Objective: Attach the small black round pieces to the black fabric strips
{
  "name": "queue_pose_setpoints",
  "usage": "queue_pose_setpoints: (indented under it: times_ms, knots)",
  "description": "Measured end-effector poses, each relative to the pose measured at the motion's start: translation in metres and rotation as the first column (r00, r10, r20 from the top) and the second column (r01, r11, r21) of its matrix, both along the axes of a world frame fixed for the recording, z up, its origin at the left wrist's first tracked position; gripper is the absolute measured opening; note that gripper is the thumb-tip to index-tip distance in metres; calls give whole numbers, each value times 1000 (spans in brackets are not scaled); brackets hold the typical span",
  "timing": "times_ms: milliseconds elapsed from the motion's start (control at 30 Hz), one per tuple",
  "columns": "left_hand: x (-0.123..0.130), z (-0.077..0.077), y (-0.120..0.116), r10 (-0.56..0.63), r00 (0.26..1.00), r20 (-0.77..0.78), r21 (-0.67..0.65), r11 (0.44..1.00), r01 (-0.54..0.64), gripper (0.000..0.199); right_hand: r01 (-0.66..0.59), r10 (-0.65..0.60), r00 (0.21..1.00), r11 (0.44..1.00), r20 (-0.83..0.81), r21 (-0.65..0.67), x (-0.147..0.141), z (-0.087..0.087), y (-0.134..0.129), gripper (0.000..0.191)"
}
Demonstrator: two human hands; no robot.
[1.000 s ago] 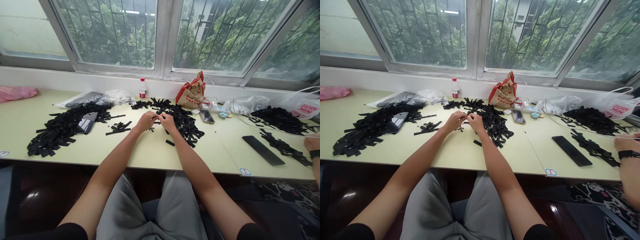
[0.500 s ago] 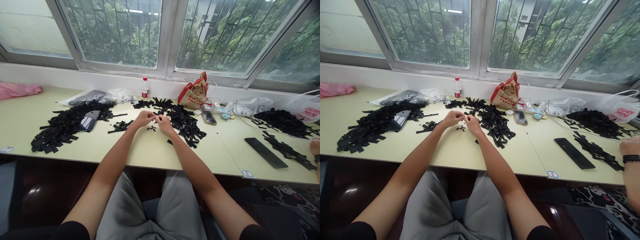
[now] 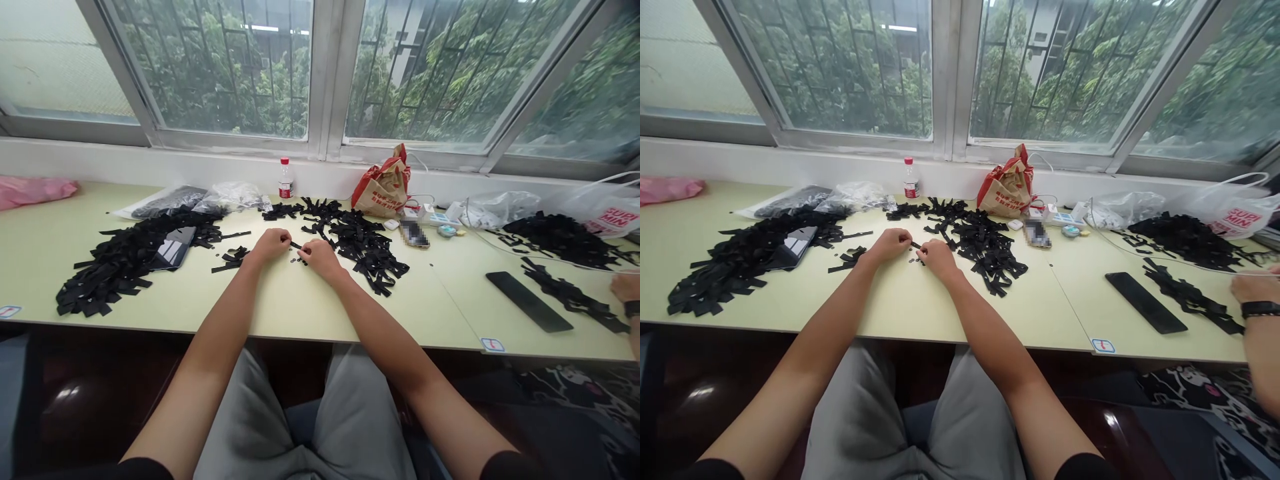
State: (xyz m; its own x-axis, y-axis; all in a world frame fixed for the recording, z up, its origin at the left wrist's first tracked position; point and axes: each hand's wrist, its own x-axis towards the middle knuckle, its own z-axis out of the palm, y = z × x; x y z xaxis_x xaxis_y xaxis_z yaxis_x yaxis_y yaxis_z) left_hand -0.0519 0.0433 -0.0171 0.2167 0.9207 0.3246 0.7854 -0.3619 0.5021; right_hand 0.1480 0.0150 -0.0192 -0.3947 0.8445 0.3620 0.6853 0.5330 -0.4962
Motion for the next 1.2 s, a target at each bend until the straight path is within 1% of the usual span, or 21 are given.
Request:
queue_pose_setpoints:
  times_ms: [67,167,200,267,367,433,467,500,533,567,633,667,733,800,833,867,900,967,1033,1100,1200]
  knots:
    - [0,-5,4,94,994,-49,63,994,-91,23,-24,24,1000,1000,-7,5,2,1,-1,28]
    - [1,-10,7,241,968,-75,101,967,-233,23,-77,77,995,997,-69,7,6,2,-2,18]
    - [1,-11,7,280,957,-80,104,957,-271,22,-89,88,991,996,-99,1,7,2,-2,19]
    - [0,-11,5,351,931,-102,114,934,-340,22,-106,102,983,994,-151,-16,8,3,-4,27]
    - [-5,-7,2,472,867,-158,119,881,-458,22,-105,99,980,994,-175,-24,11,6,-3,22]
    - [-10,-4,-1,553,813,-182,120,833,-539,22,5,-5,985,1000,-173,2,16,5,1,23]
    - [-11,-2,-2,587,788,-186,129,810,-573,23,111,-106,978,994,-178,21,19,4,5,25]
    - [-12,-1,-3,606,773,-189,141,796,-589,25,234,-223,958,971,-180,42,24,2,9,25]
    - [-13,-1,-4,599,776,-195,151,800,-580,27,339,-327,929,940,-172,47,29,0,14,27]
    - [-13,0,-5,569,796,-207,152,823,-548,28,410,-401,904,911,-151,34,34,-3,20,31]
    - [-12,1,-5,470,851,-237,113,883,-456,29,465,-464,882,885,-84,-5,43,-8,28,35]
    - [-12,1,-5,436,865,-248,86,900,-428,28,471,-471,880,882,-53,-14,47,-11,31,31]
    - [-12,2,-4,456,851,-259,66,888,-456,25,458,-459,888,889,-17,-17,51,-14,35,21]
    - [-11,3,-4,524,817,-240,107,851,-514,23,441,-442,897,897,-9,-30,52,-15,37,21]
    - [-10,3,-4,534,819,-211,137,845,-516,24,434,-435,900,900,-15,-43,52,-15,37,21]
    - [-7,4,-5,515,840,-171,163,856,-491,27,426,-428,903,903,-30,-56,52,-15,37,21]
    - [-2,4,-6,465,877,-122,185,879,-440,31,414,-418,907,908,-54,-68,51,-14,38,21]
    - [14,6,-9,261,965,-30,205,946,-250,38,373,-381,914,925,-138,-77,50,-13,39,21]
    - [34,8,-13,49,998,46,209,976,-58,43,300,-306,913,952,-269,-63,48,-10,40,20]
    - [53,9,-18,-106,986,127,191,978,81,48,203,-210,883,977,-420,-61,44,-7,40,22]
    - [70,11,-23,-211,921,326,85,977,194,47,54,-116,771,992,-627,-116,35,-2,38,28]
